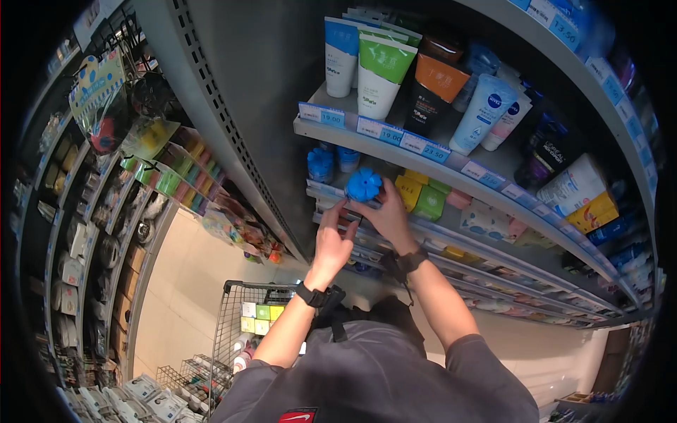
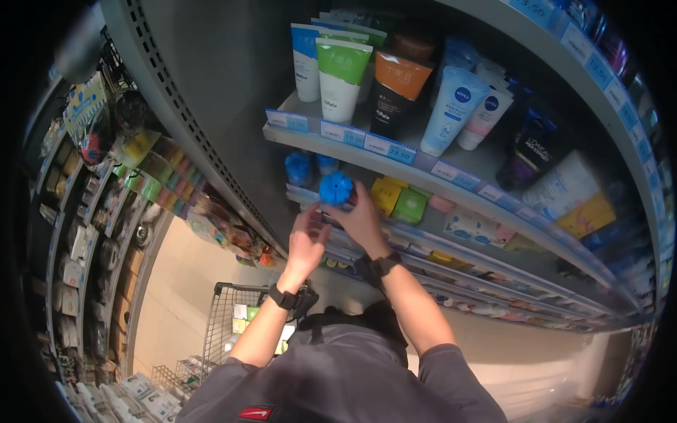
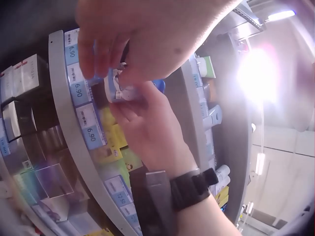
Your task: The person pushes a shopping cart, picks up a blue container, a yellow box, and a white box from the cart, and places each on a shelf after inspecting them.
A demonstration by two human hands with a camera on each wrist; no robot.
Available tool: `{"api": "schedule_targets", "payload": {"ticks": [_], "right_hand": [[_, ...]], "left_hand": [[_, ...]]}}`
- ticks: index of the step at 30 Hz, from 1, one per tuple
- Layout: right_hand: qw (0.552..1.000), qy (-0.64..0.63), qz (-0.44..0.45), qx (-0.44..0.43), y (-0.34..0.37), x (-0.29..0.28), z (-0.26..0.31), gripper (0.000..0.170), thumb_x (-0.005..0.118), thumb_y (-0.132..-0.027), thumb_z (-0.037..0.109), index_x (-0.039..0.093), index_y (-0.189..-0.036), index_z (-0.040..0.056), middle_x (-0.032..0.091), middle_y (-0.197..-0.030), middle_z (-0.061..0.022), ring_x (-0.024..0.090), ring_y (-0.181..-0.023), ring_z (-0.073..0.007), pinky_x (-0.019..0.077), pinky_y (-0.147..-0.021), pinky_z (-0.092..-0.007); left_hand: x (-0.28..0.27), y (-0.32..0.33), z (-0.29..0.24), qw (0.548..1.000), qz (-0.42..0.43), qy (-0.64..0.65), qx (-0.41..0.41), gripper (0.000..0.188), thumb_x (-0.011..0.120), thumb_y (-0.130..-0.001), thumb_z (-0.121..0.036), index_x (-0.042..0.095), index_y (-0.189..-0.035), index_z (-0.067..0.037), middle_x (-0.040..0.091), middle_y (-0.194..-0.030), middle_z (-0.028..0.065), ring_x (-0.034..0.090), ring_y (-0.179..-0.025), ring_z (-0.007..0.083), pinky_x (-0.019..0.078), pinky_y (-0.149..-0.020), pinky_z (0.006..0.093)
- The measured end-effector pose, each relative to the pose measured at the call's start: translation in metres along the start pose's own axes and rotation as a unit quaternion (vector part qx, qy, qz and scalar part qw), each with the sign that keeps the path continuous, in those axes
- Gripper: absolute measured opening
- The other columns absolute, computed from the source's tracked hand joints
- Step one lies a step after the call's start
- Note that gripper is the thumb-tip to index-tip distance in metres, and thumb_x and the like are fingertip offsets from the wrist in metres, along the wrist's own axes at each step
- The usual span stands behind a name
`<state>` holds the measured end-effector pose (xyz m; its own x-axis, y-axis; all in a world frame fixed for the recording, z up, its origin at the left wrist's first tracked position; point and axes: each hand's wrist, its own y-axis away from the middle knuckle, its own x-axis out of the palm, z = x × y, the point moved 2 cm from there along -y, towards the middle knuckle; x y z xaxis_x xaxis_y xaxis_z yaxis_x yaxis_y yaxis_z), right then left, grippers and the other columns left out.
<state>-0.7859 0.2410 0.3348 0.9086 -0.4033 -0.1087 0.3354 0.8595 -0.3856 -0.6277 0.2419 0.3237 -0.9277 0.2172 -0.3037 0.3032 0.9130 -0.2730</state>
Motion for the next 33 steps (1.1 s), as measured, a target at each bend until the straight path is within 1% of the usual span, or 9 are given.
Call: {"api": "schedule_targets", "payload": {"ticks": [1, 2, 3, 6, 7, 13, 17, 19, 33], "right_hand": [[0.998, 0.035, 0.015, 0.04, -0.009, 0.001, -0.009, 0.056, 0.084, -0.073, 0.014, 0.054, -0.118, 0.0001, 0.065, -0.112, -0.0121, 0.064, -0.104, -0.0219, 0.0514, -0.09, -0.0344], [0.994, 0.07, 0.029, 0.079, -0.018, 0.001, -0.016, 0.054, 0.083, -0.076, 0.013, 0.052, -0.119, 0.0005, 0.065, -0.113, -0.0115, 0.064, -0.105, -0.0205, 0.0504, -0.092, -0.0334], [0.984, 0.148, 0.017, 0.094, -0.025, 0.001, -0.011, 0.054, 0.085, -0.073, 0.021, 0.056, -0.114, -0.0003, 0.069, -0.103, -0.0123, 0.066, -0.097, -0.022, 0.0519, -0.085, -0.0345], [0.976, 0.216, -0.015, 0.034, -0.037, 0.008, -0.008, 0.055, 0.086, -0.07, 0.029, 0.059, -0.108, -0.0017, 0.069, -0.096, -0.0141, 0.067, -0.09, -0.025, 0.0523, -0.079, -0.0362], [0.973, 0.229, -0.017, 0.035, -0.039, 0.009, -0.009, 0.058, 0.085, -0.069, 0.033, 0.06, -0.106, -0.0023, 0.069, -0.095, -0.0167, 0.068, -0.089, -0.0293, 0.0524, -0.079, -0.038], [0.959, 0.273, 0.012, 0.076, -0.041, 0.01, -0.02, 0.06, 0.085, -0.068, 0.036, 0.06, -0.107, -0.0023, 0.07, -0.1, -0.0201, 0.068, -0.095, -0.034, 0.0526, -0.081, -0.0402], [0.961, 0.25, 0.026, 0.115, -0.047, 0.011, -0.029, 0.058, 0.084, -0.068, 0.034, 0.061, -0.107, -0.0025, 0.069, -0.102, -0.0212, 0.068, -0.097, -0.0346, 0.0527, -0.083, -0.0401], [0.962, 0.23, 0.047, 0.139, -0.049, 0.012, -0.032, 0.057, 0.083, -0.069, 0.031, 0.06, -0.109, -0.0012, 0.067, -0.107, -0.0255, 0.062, -0.105, -0.0421, 0.0495, -0.089, -0.045], [0.974, 0.176, 0.082, 0.114, -0.056, 0.018, -0.05, 0.061, 0.083, -0.068, 0.026, 0.057, -0.116, -0.0011, 0.065, -0.112, -0.0245, 0.061, -0.109, -0.0407, 0.0485, -0.092, -0.0433]], "left_hand": [[0.005, -0.005, 0.005, 1.0, 0.019, 0.013, -0.006, 0.064, 0.069, -0.086, -0.005, 0.041, -0.144, -0.003, 0.063, -0.105, 0.0144, 0.065, -0.079, 0.0211, 0.0547, -0.067, 0.0336], [0.008, -0.009, 0.01, 1.0, 0.022, 0.014, -0.002, 0.064, 0.069, -0.086, -0.005, 0.041, -0.144, -0.003, 0.063, -0.105, 0.0144, 0.065, -0.079, 0.0211, 0.0547, -0.067, 0.0336], [0.011, -0.014, 0.012, 0.999, 0.039, 0.027, -0.011, 0.07, 0.069, -0.086, -0.008, 0.036, -0.147, -0.004, 0.063, -0.101, 0.0131, 0.065, -0.076, 0.0215, 0.0544, -0.066, 0.0335], [0.018, -0.025, 0.024, 0.997, 0.064, 0.034, -0.019, 0.079, 0.07, -0.086, -0.012, 0.028, -0.151, -0.005, 0.065, -0.094, 0.0107, 0.066, -0.071, 0.0223, 0.0538, -0.065, 0.0338], [0.019, -0.028, 0.03, 0.997, 0.067, 0.028, -0.025, 0.082, 0.07, -0.086, -0.014, 0.024, -0.153, -0.006, 0.066, -0.09, 0.0095, 0.066, -0.069, 0.0227, 0.0535, -0.066, 0.034], [0.021, -0.037, 0.049, 0.995, 0.09, -0.002, -0.036, 0.085, 0.071, -0.084, -0.019, 0.025, -0.154, -0.005, 0.065, -0.081, 0.0091, 0.066, -0.068, 0.0215, 0.0526, -0.067, 0.0339], [0.021, -0.04, 0.055, 0.994, 0.1, 0.004, -0.05, 0.087, 0.072, -0.083, -0.02, 0.025, -0.154, -0.006, 0.064, -0.077, 0.0078, 0.064, -0.068, 0.0196, 0.0521, -0.068, 0.0322], [0.022, -0.041, 0.061, 0.994, 0.098, 0.008, -0.052, 0.087, 0.072, -0.083, -0.021, 0.025, -0.154, -0.005, 0.062, -0.076, 0.006, 0.063, -0.068, 0.0178, 0.0515, -0.068, 0.0305], [0.023, -0.05, 0.058, 0.993, 0.077, 0.009, -0.089, 0.093, 0.064, -0.077, -0.012, 0.016, -0.156, -0.007, 0.061, -0.074, 0.0092, 0.064, -0.07, 0.0232, 0.0517, -0.068, 0.0348]]}}
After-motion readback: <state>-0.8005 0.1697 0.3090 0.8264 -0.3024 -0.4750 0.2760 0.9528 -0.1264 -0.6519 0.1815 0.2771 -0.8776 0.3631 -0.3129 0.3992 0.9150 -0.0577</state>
